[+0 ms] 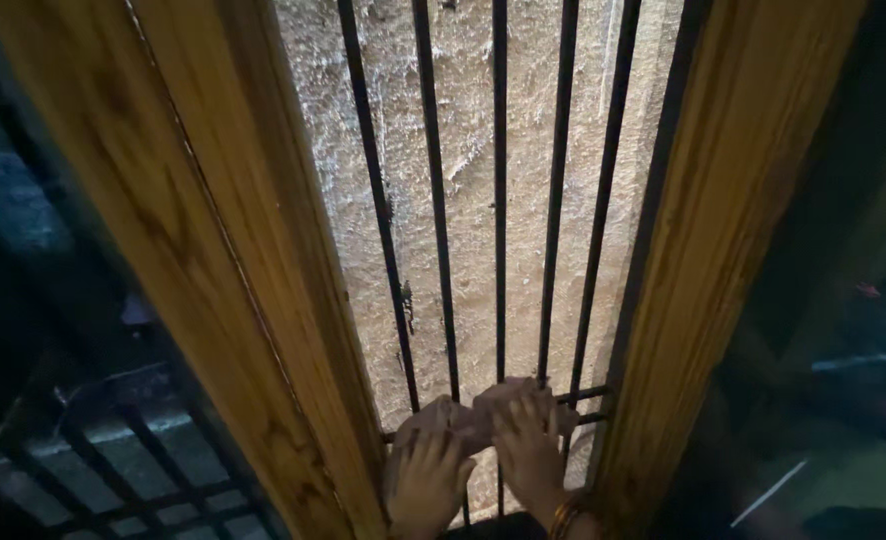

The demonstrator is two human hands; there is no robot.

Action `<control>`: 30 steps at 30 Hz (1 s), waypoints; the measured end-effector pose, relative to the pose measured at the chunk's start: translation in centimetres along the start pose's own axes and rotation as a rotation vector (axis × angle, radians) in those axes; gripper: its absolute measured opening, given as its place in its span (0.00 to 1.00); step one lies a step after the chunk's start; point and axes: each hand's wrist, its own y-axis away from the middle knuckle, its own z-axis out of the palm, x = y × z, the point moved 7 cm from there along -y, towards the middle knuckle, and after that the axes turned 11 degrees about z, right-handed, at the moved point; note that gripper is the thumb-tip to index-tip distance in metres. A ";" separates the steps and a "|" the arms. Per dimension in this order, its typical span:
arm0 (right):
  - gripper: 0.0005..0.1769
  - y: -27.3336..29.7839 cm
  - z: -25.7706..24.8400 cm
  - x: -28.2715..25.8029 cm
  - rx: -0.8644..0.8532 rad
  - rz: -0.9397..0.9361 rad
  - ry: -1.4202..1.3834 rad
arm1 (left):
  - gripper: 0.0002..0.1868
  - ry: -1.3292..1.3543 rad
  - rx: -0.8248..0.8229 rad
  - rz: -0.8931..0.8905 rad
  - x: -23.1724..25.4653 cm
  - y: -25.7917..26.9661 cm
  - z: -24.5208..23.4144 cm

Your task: The person wipes the glass panes of a window and the vertical bars by hand with a cloth, moving the cloth across different sections of the frame.

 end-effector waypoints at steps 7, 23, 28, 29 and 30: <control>0.28 0.9 0.1 0.2 -0.129 0.001 0.122 | 0.22 -0.131 0.243 0.058 1.2 1.1 -0.9; 0.47 -29.3 -21.3 2.5 0.530 0.410 -0.146 | 0.38 -0.281 0.420 0.153 6.6 -24.8 -23.2; 0.34 -40.9 -29.3 1.5 0.644 0.175 -0.018 | 0.44 -0.292 0.550 0.129 9.8 -33.4 -30.1; 0.33 -42.1 -29.4 1.7 0.522 0.166 0.002 | 0.47 -0.287 0.584 0.117 9.8 -34.0 -30.5; 0.33 -42.1 -29.7 1.9 0.522 0.167 0.005 | 0.47 -0.284 0.585 0.118 9.7 -34.3 -30.3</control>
